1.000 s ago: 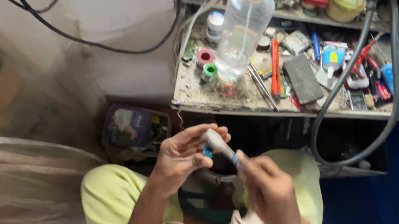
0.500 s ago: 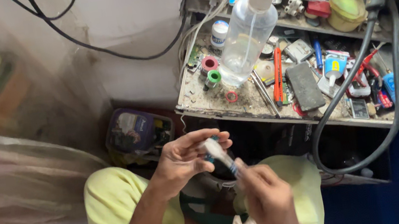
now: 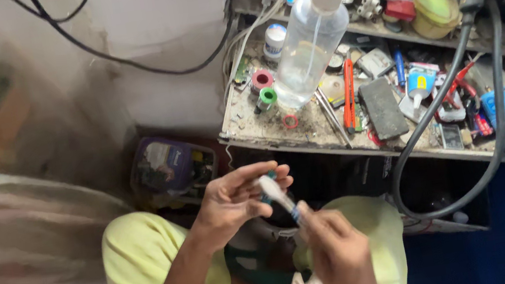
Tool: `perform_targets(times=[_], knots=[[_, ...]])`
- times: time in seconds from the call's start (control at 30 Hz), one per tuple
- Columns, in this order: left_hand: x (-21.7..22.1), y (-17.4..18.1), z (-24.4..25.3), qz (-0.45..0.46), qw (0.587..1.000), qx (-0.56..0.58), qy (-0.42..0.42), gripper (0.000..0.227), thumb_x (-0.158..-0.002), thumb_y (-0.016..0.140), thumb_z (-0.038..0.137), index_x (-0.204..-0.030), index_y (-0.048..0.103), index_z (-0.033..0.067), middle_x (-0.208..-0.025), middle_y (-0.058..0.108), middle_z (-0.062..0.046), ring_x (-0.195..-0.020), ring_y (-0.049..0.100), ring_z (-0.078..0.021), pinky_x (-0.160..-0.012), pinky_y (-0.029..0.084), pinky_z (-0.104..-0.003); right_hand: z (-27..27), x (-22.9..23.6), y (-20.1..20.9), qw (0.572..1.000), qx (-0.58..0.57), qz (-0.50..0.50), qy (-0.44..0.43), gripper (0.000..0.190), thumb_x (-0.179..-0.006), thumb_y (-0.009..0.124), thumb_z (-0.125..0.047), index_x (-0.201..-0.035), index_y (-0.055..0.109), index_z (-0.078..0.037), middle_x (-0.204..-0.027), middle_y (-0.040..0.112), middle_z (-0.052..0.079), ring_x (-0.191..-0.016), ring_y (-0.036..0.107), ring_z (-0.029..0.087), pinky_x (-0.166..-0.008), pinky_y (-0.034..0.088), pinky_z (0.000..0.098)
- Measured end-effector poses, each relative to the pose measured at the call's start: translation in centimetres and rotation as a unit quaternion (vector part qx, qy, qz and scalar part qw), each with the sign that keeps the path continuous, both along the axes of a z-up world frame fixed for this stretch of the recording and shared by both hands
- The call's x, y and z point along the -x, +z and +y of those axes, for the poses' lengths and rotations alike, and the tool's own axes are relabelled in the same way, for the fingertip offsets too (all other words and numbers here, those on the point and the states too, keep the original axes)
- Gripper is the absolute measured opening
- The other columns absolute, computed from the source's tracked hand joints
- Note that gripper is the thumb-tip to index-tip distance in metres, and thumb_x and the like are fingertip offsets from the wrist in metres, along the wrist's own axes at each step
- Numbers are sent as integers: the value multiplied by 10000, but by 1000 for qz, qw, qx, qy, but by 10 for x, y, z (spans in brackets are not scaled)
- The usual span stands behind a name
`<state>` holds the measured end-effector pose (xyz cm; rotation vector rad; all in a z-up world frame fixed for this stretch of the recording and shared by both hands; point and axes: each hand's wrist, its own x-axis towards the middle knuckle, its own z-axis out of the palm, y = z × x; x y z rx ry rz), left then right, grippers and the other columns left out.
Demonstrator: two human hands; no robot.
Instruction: The person cleans a small blue circuit board by spraying it with liquid from a clear bottle and scrubbing it with a toothbrush. They repeatedly spray and scrub different areas of the board, then briefly use an orange utility knife to scrape a spot on the board.
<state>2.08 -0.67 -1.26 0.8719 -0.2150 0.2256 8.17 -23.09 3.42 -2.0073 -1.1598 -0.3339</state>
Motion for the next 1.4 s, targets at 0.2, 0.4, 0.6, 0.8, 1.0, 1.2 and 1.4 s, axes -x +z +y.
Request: perform_targets(times=[0.2,0.4,0.6,0.8,1.0,1.2,1.4], knots=[[-1,-8,-1,2,1000,14,2,682,-881,796,-7,-1498,509,-54,-1434,621,-201,-1266,638,-306,-1082,547,-392,-2,2,4,996,28,72,-43,476,-801,672,145,-1244,709,-27,-883,692,119,-721,704,196,-631,564,284],[-2,-5,-1,-2,999,-33,1,659,-894,785,40,-1486,507,-35,-1464,614,-170,-1246,647,-262,-1087,560,-371,-2,5,0,996,15,72,-51,473,-798,663,165,-1233,717,-15,-900,684,139,-707,690,199,-619,541,267],[-8,-1,0,-11,999,-31,-6,617,-905,783,19,-1459,519,-46,-1456,606,-183,-1339,623,-269,-1059,557,-367,-11,-1,-11,1000,8,-20,4,452,-806,681,113,-1215,697,-80,-971,698,110,-889,702,242,-771,550,295],[-15,-5,-4,-52,998,15,-11,577,-956,737,47,-1484,517,-32,-1486,610,-176,-1368,627,-264,-1149,580,-330,-9,1,1,995,8,101,5,463,-803,728,95,-1228,723,-90,-942,705,75,-804,737,175,-703,567,267],[-16,-9,-9,-18,999,25,-19,591,-943,770,86,-1475,541,-25,-1470,612,-172,-1349,609,-270,-984,579,-342,-19,0,-18,996,20,73,-40,487,-800,678,124,-1246,708,-67,-963,682,111,-821,708,209,-720,550,264],[-4,-11,-7,-47,993,108,-15,619,-918,836,151,-1445,547,0,-1450,624,-168,-1339,621,-316,-1196,515,-504,-47,-9,-31,966,-101,229,-55,284,-931,680,55,-1213,706,25,-1019,688,76,-882,647,111,-764,486,206],[6,-22,-25,20,994,108,-12,676,-891,847,234,-1440,547,-21,-1416,643,-181,-1308,628,-348,-1154,506,-526,-59,-3,-52,953,-96,284,-46,319,-909,712,-2,-1226,710,38,-962,677,56,-836,595,82,-703,445,185]])
